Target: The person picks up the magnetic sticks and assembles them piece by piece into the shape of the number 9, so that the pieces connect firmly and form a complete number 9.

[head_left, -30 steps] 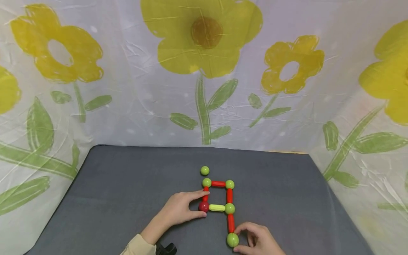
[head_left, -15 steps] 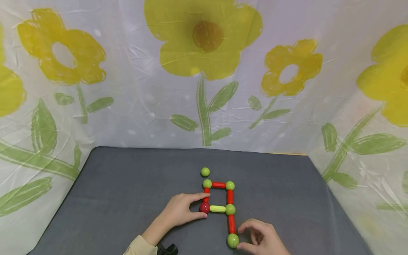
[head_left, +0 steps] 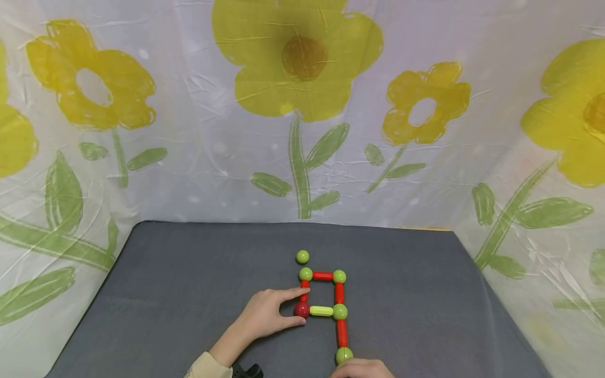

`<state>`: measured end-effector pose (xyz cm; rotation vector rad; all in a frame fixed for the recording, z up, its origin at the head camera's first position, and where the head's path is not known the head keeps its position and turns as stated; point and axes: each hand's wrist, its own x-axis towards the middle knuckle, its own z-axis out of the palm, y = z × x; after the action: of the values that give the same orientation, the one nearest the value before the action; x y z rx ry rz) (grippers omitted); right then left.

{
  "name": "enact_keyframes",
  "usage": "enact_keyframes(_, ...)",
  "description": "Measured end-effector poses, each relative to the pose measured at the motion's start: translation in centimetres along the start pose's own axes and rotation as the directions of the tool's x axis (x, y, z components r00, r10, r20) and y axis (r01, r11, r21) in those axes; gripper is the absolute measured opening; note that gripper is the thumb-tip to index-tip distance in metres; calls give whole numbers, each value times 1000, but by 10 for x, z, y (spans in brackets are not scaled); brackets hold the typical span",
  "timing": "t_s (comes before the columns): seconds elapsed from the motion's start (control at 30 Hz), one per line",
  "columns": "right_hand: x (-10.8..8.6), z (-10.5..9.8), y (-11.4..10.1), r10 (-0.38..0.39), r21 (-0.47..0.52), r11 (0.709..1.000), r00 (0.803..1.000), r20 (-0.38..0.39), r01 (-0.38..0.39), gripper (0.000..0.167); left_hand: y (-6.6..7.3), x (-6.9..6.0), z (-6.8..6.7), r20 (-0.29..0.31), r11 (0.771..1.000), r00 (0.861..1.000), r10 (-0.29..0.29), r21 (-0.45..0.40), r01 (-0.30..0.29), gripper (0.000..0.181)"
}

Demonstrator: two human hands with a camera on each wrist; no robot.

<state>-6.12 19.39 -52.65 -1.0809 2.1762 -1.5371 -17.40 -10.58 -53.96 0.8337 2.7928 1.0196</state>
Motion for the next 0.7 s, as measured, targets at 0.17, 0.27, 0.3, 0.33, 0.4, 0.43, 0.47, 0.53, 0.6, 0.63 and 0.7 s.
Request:
enact_keyframes(0.17, -1, 14, 5, -41, -9, 999, 999, -6, 41, 22, 0, 0, 0, -5, 1000, 1000, 2, 8, -2, 66)
enact_keyframes(0.27, -1, 17, 8, -55, -41, 998, 998, 14, 55, 21, 0, 1, 0, -4, 1000, 1000, 2, 14, -2, 66)
enact_keyframes(0.3, -1, 17, 8, -29, -26, 999, 999, 14, 29, 21, 0, 1, 0, -3, 1000, 1000, 2, 15, -2, 67)
enact_keyframes(0.33, -1, 18, 8, -29, -43, 999, 999, 15, 30, 21, 0, 1, 0, -3, 1000, 1000, 2, 15, -2, 67)
enact_keyframes(0.4, 0, 18, 6, -22, -55, 998, 1000, 21, 23, 19, 0, 1, 0, -4, 1000, 1000, 2, 18, -2, 67)
enact_keyframes(0.43, 1, 18, 4, -7, -52, 999, 1000, 23, 9, 19, 0, 1, 0, -5, 1000, 1000, 2, 22, -2, 67)
enact_keyframes(0.47, 2, 17, 2, 0, -60, 998, 1000, 29, 2, 18, 1, 1, 0, -6, 1000, 1000, 2, 24, -2, 67)
enact_keyframes(0.53, 5, 14, -2, -3, -74, 997, 999, 49, 7, 16, 1, 0, 0, -9, 1000, 1000, 2, 30, -2, 67)
enact_keyframes(0.6, 10, 8, -6, 1, -74, 997, 998, 67, 4, 14, 1, 0, 1, -12, 999, 1000, 3, 34, -2, 67)
enact_keyframes(0.63, 13, 5, -7, -3, -83, 996, 998, 69, 9, 14, 1, 0, 1, -13, 999, 1000, 3, 35, -3, 67)
enact_keyframes(0.7, 19, -2, -9, -17, -103, 994, 998, 59, 23, 14, 1, 0, 1, -16, 999, 1000, 5, 34, -4, 66)
